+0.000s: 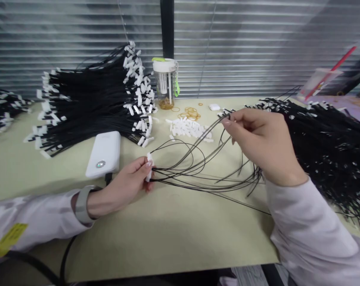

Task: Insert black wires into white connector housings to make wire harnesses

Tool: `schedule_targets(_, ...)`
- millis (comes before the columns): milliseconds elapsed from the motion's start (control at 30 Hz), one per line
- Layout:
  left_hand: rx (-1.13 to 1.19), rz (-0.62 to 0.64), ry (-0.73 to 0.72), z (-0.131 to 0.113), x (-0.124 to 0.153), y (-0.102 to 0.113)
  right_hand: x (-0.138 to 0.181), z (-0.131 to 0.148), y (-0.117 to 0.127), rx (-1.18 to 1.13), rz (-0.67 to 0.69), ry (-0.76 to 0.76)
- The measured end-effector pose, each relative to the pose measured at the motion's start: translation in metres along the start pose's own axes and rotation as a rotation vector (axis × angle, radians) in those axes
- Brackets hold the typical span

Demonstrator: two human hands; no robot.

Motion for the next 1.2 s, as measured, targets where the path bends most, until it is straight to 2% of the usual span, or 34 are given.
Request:
schedule_targets(67, 0.006, 0.004, 0.005, 0.001, 0.0, 0.0, 0.005, 0.01, 0.004, -0.17, -0.157, -0.007)
schedule_targets(167, 0.009, 0.004, 0.022, 0.001, -0.001, 0.0, 0.017, 0.023, 0.019, -0.283, -0.561, 0.063)
schedule_targets(233, 0.008, -0.002, 0.034, 0.001, -0.001, -0.001, 0.02, 0.026, 0.021, -0.458, -0.646, 0.11)
schedule_targets(300, 0.007, -0.005, 0.037, 0.001, -0.001, -0.001, 0.019, 0.026, 0.017, -0.629, -0.596, 0.134)
schedule_targets(367, 0.009, -0.007, 0.031, 0.001, -0.001, 0.0, 0.019, 0.028, 0.009, -0.71, -0.487, 0.163)
schedule_targets(500, 0.022, 0.009, 0.023, 0.002, -0.002, -0.001, 0.017, 0.029, -0.021, -0.774, -0.122, 0.131)
schedule_targets(567, 0.026, 0.022, 0.026, 0.003, -0.002, -0.001, 0.014, 0.022, -0.031, -0.805, -0.032, 0.102)
schedule_targets(667, 0.009, 0.024, 0.027, 0.003, -0.002, -0.001, 0.004, 0.0, -0.026, -0.893, -0.15, 0.056)
schedule_targets(733, 0.003, 0.028, 0.025, 0.003, -0.002, -0.001, -0.004, -0.022, -0.018, -0.935, -0.269, -0.044)
schedule_targets(800, 0.0, 0.033, 0.023, 0.003, -0.002, -0.001, -0.01, -0.041, -0.014, -0.933, -0.317, -0.181)
schedule_targets(867, -0.004, 0.034, 0.022, 0.003, -0.002, -0.001, -0.013, -0.052, -0.015, -0.909, -0.284, -0.293)
schedule_targets(967, 0.011, 0.036, 0.024, 0.002, -0.001, -0.001, -0.014, -0.055, -0.02, -0.841, -0.177, -0.348)
schedule_targets(1100, 0.047, 0.033, 0.028, 0.002, -0.001, -0.001, -0.011, -0.054, -0.012, -0.526, -0.144, -0.355)
schedule_targets(1200, 0.041, 0.026, 0.024, 0.002, -0.001, 0.0, -0.011, -0.05, 0.0, -0.102, -0.069, -0.371)
Point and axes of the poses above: each hand's wrist, its own x-axis away from the middle knuckle, its own y-axis out of the back of the hand, z = x × y, the point moved 5 cm from there along -x, towards the middle knuckle, and after that the axes turned 13 degrees about z, right-handed, at the moved point
